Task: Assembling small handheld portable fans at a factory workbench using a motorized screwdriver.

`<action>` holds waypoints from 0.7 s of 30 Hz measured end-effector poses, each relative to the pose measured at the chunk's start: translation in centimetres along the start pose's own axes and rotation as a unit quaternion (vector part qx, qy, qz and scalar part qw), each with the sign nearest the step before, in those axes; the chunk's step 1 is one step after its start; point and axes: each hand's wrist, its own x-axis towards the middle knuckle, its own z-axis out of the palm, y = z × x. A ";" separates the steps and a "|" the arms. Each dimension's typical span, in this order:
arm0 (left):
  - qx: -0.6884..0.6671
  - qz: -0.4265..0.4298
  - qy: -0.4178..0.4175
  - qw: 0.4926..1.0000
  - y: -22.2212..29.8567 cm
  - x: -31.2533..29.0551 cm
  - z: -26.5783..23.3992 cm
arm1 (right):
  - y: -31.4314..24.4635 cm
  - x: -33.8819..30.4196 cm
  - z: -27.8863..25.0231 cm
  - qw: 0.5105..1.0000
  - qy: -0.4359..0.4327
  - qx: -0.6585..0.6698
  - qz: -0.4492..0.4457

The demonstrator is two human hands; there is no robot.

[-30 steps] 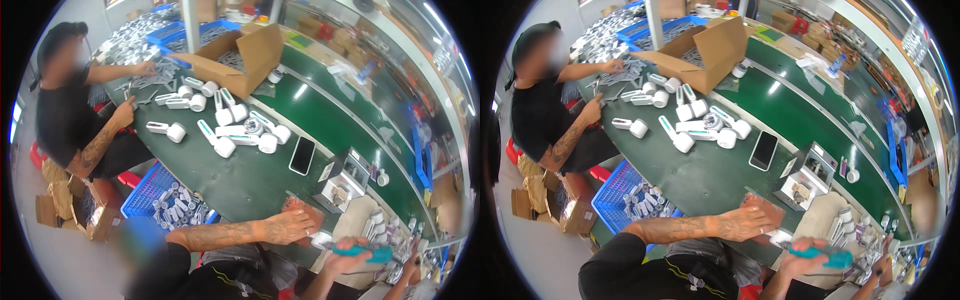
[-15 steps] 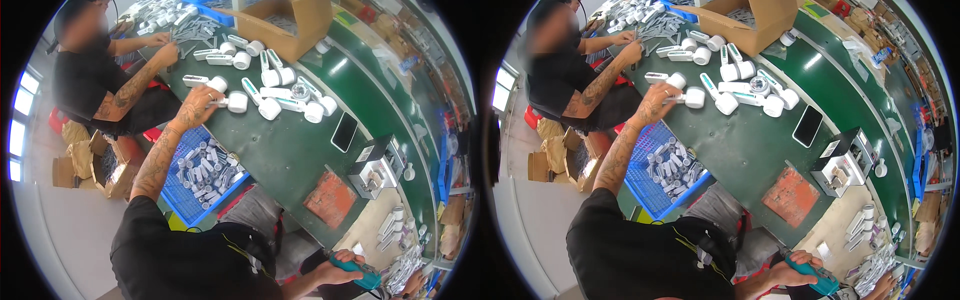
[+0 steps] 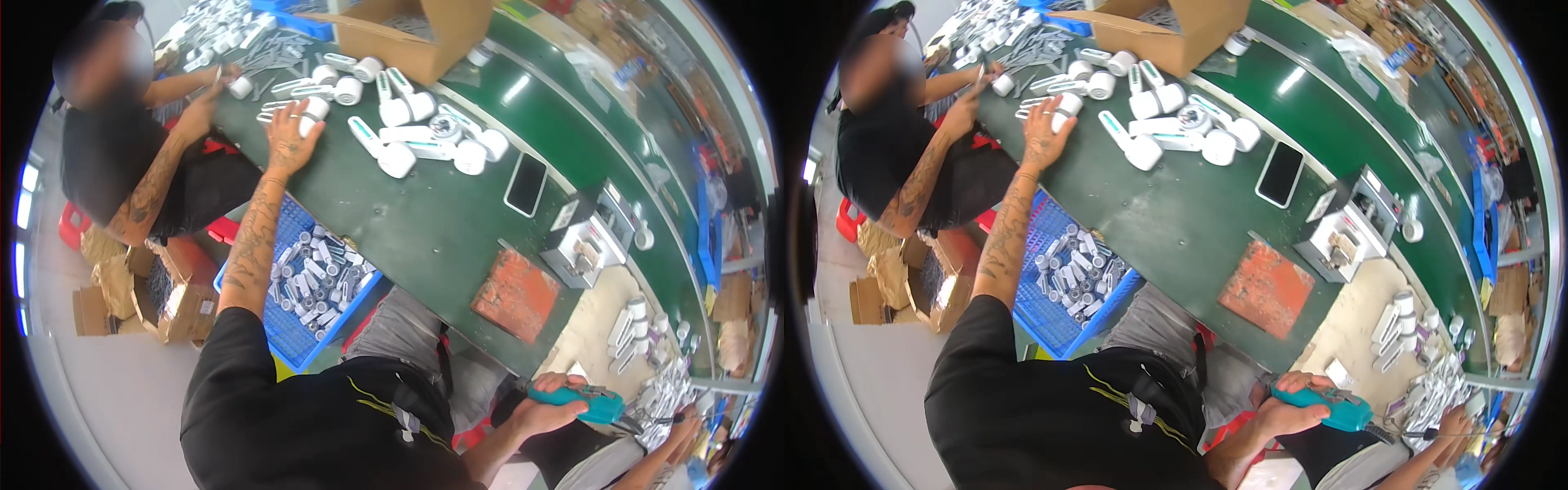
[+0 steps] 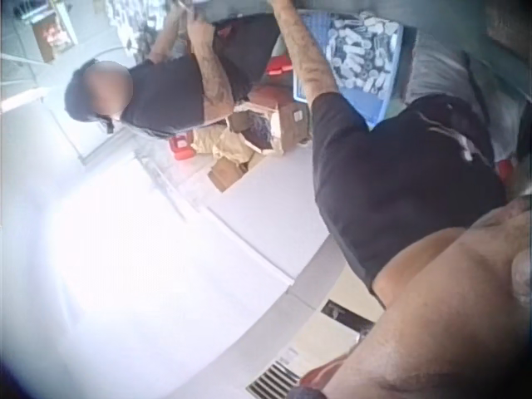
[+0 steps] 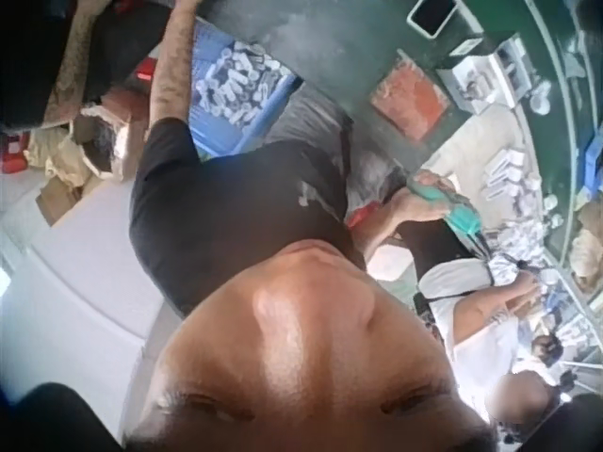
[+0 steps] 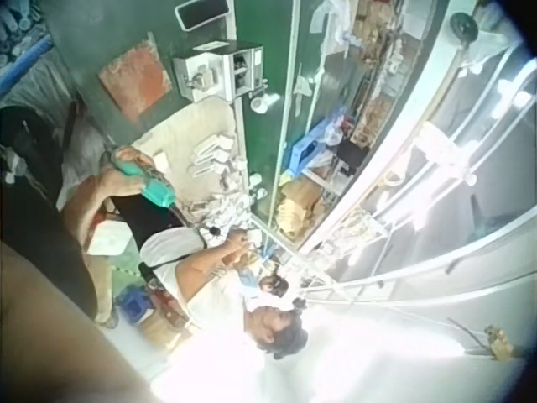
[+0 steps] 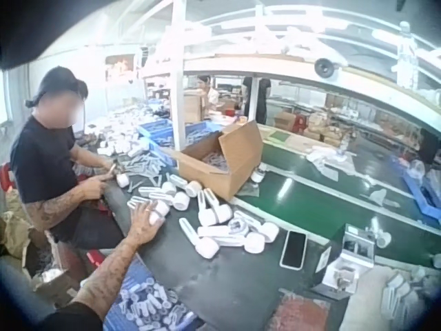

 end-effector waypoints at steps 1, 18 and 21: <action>0.038 -0.011 0.016 0.999 1.1 0.0 0.3 | -0.1 0.0 -0.6 1.000 -0.015 -0.012 -0.008; -0.531 0.256 -0.400 0.702 57.9 -18.5 -6.2 | -1.9 5.9 -9.8 0.996 -0.014 -0.092 -0.010; -0.488 0.240 -0.388 0.744 67.4 -20.1 0.0 | -2.1 6.1 -11.4 0.996 -0.019 -0.086 0.000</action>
